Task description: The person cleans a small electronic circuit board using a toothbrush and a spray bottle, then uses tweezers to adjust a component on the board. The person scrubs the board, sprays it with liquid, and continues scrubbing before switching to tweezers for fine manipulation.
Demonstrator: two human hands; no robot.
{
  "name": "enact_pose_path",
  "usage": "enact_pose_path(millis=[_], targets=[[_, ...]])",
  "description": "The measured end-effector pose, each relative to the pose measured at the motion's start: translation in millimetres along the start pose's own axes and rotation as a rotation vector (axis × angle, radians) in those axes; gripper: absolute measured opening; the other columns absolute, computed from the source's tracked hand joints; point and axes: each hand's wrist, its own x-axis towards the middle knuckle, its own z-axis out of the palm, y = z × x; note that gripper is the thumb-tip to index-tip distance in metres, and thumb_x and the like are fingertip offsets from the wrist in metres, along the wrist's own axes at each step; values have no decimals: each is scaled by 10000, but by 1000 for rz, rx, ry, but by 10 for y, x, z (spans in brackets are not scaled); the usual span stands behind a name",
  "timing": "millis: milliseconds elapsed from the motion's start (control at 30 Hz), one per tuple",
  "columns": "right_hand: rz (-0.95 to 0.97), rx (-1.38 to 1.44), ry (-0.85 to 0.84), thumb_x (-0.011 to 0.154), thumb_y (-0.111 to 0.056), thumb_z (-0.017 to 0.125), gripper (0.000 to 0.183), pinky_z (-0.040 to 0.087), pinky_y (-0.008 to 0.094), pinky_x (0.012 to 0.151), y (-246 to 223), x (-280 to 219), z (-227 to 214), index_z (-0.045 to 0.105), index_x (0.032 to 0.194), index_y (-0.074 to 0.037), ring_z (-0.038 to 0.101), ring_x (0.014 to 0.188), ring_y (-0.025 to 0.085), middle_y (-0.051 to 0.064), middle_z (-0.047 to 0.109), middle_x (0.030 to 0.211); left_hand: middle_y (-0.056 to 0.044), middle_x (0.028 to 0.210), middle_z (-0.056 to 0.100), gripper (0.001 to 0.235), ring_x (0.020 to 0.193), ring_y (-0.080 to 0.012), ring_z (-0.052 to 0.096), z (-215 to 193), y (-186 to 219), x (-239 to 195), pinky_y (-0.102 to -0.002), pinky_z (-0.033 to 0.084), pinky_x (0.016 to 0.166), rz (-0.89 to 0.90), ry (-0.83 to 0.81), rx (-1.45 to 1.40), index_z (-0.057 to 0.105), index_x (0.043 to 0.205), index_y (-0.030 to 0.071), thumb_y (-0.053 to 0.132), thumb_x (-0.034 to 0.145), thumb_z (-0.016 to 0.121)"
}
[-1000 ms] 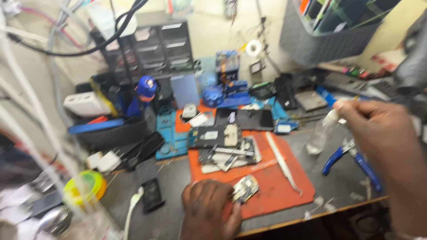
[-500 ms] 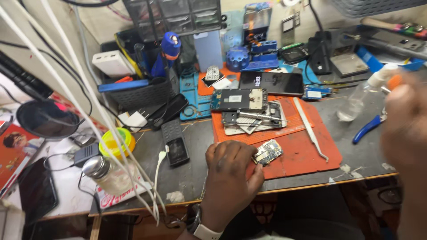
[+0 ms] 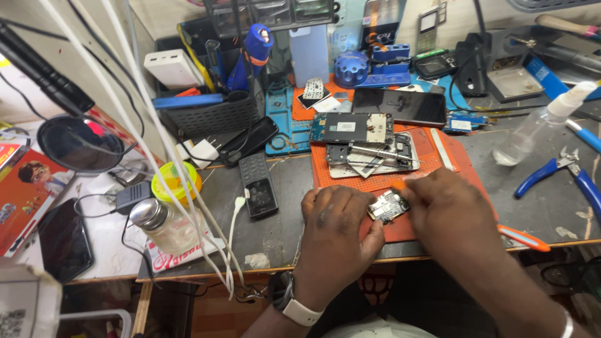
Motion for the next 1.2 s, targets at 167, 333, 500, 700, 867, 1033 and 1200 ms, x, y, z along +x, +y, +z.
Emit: enact_pose_path(millis=[167,333,500,700,867,1033,1200], targets=[[-9,15,-112,840,-180,711,168,543,461,699,-10,-70,29,743,970,-79,691,793,333,110,682,882,-73,1066,629,363,1089,-263,584,4,-15,-15,-490,347,1095,18,62,-2,672,1153,74,218,828,743],[-72,-105,-27,890,-189,721,146,545,474,738,42,-33,70,733,965,-64,673,808,368,149,670,891,-77,1081,623,361,1104,-269,586,-9,-12,-35,-481,362,1091,-2,66,-4,661,1162,87,213,836,754],[-17,49,-74,862,-213,729,171,547,460,691,9,-16,46,739,932,-58,689,770,348,134,689,870,-90,1111,623,388,1114,-280,577,-1,-21,-11,-498,349,1076,4,55,-2,646,1148,70,226,812,762],[-31,-42,-13,901,-205,737,157,548,456,718,2,27,-35,751,933,-51,686,783,349,144,699,881,-60,1099,629,364,1117,-250,597,1,-27,-51,-488,360,1109,-1,67,-2,654,1165,95,210,833,751],[-22,140,-118,848,-210,707,181,552,412,634,29,-82,-22,751,929,-54,701,683,282,104,700,806,-81,1119,623,401,1113,-267,582,18,-25,-35,-487,359,1087,30,102,4,647,1180,67,217,824,754],[44,-58,-87,883,-242,738,180,543,435,666,63,-111,-49,779,938,-76,682,710,311,116,687,817,-49,1073,661,341,1098,-241,604,-2,-28,-49,-479,360,1094,-12,67,-13,673,1155,83,211,848,745],[75,51,-107,853,-240,742,168,548,411,635,99,-185,-120,784,921,-92,692,693,288,87,698,808,-47,1043,681,349,1070,-240,609,6,-32,-31,-486,346,1094,-14,42,-37,686,1147,76,210,829,739]])
